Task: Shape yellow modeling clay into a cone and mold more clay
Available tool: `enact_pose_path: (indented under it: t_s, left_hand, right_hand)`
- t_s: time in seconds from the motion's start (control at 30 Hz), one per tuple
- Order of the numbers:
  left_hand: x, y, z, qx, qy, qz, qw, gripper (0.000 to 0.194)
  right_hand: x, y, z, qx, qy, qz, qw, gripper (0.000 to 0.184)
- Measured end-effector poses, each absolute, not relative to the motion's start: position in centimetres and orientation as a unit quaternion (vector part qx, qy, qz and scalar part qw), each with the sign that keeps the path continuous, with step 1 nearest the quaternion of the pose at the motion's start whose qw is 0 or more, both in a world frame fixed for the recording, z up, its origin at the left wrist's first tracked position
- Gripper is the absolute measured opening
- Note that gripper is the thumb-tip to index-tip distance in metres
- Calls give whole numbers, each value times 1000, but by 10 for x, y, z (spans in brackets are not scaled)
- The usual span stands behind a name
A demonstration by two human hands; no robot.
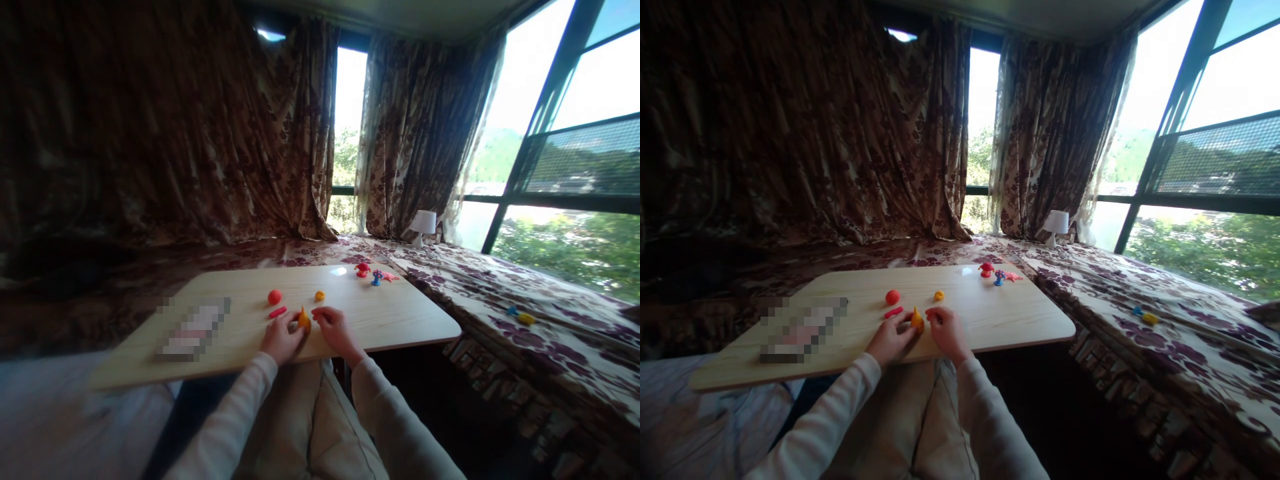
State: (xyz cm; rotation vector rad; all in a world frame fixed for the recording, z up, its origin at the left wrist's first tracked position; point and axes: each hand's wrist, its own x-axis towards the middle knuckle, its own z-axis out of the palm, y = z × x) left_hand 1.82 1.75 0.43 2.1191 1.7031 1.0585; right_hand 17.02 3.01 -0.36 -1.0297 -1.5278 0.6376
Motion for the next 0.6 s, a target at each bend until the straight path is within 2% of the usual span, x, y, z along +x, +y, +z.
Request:
enact_pose_path:
  t_s: [0.37, 0.6]
  left_hand:
    - [26, 10, 12, 719, 595, 344, 103, 30]
    - [20, 17, 5, 701, 610, 354, 110, 36]
  right_hand:
    - [171, 30, -3, -440, -651, 279, 552, 23]
    - [170, 32, -6, -422, -661, 295, 546, 22]
